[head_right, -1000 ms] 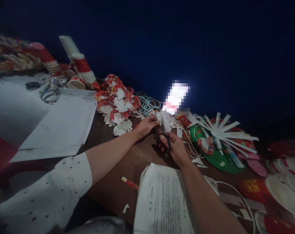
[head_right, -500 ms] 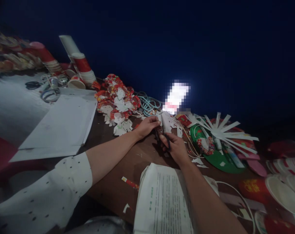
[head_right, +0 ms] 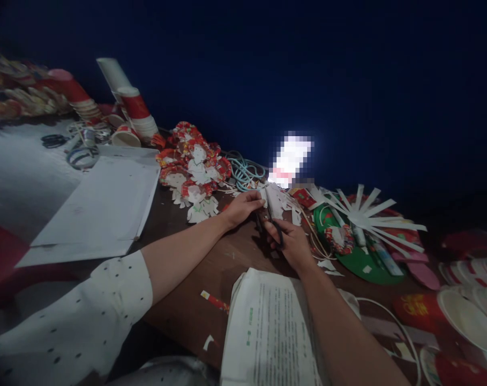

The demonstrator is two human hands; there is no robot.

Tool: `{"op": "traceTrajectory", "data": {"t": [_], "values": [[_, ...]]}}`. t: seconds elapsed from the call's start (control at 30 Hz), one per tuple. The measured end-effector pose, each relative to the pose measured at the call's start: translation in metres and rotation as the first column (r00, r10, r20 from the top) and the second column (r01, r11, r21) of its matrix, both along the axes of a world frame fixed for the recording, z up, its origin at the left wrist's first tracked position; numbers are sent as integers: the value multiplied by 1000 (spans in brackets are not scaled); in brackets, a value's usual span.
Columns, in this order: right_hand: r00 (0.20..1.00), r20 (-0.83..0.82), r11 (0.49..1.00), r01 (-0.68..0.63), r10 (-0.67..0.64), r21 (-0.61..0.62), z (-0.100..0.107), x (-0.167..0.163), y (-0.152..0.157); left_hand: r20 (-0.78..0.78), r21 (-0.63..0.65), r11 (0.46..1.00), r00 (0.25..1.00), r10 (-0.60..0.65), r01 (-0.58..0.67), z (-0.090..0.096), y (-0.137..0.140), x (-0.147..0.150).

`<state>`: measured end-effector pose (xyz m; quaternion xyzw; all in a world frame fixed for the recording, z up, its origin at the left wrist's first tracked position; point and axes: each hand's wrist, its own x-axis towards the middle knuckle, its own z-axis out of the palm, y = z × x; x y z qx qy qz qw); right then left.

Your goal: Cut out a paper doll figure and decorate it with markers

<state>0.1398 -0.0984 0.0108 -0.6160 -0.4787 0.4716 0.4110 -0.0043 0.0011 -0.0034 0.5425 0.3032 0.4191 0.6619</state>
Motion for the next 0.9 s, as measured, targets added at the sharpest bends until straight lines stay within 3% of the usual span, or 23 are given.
{"op": "traceTrajectory", "data": {"t": [0.27,0.53,0.9], "values": [[1000,-6,999,-23,22,-39,-2,9,1,-16,16,1000,1000,-23,23,2,-1,-2],[998,0,996,-58,58,-60,10,6,-1,-36,59,998,999,-27,29,1,0,-2],[997,-5,997,-80,80,0,3,2,0,-8,12,1000,1000,-11,12,-2,-2,0]]}}
